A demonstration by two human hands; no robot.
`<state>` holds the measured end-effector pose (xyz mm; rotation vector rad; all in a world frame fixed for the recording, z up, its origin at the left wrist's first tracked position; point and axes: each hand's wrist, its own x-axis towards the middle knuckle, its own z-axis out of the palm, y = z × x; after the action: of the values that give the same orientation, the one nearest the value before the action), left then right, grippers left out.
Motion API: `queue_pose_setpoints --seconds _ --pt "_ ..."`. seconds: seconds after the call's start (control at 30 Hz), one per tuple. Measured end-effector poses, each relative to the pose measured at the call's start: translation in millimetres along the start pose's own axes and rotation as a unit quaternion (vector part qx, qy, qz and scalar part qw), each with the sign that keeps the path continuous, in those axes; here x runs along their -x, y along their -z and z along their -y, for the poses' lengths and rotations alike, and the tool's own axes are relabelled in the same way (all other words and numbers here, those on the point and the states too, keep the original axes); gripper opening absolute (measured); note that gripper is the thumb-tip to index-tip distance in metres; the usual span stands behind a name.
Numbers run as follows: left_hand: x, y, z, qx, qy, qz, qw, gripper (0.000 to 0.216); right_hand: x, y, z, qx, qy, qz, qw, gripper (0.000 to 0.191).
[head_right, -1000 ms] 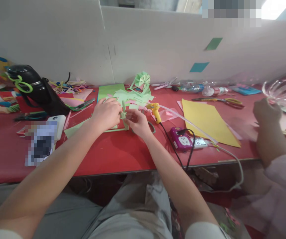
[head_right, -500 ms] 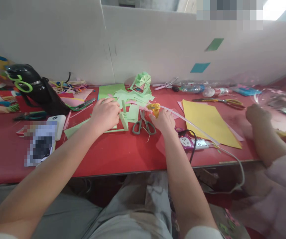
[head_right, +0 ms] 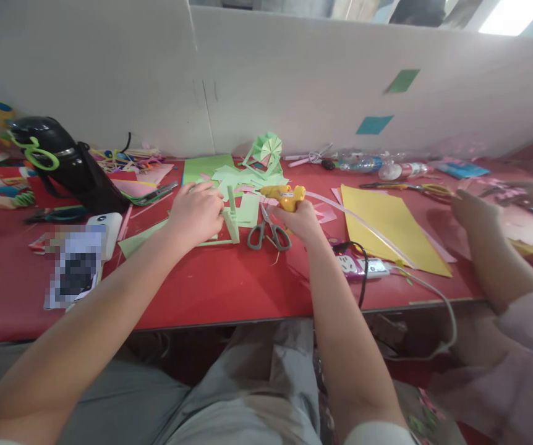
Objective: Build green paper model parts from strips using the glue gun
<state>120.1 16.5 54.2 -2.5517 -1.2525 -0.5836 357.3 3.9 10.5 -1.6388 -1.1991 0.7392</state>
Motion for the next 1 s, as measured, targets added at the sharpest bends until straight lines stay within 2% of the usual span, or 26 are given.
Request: queue_pose_setpoints --seconds 0.17,0.3,0.37,0.5,0.63,1.0 --pt "0.3 -0.5 0.3 0.029 0.002 0.013 0.999 0.018 15.9 1.4 6.6 -0.095 0.004 0.068 0.993 0.029" --pt "0.5 0.0 -0.3 0.036 0.006 0.017 0.999 0.015 26.5 3.8 14.8 -0.092 0.007 0.161 0.983 0.023" --pt "0.7 1.1 -1.0 0.020 0.005 0.023 1.000 0.014 29.7 6.4 19.1 -0.079 0.007 0.185 0.979 0.018" --pt "1.0 5.1 -2.7 -0.017 0.001 0.045 0.999 0.016 31.5 11.3 26.6 -0.039 -0.022 0.201 0.979 0.013" --pt "1.2 8.1 -4.3 -0.031 0.005 0.059 0.998 0.019 28.7 11.6 29.0 -0.015 -0.017 0.235 0.972 0.012" --pt "1.6 8.7 -5.0 -0.022 0.007 0.061 0.998 0.018 17.5 8.8 14.9 0.003 -0.028 0.231 0.973 0.021"
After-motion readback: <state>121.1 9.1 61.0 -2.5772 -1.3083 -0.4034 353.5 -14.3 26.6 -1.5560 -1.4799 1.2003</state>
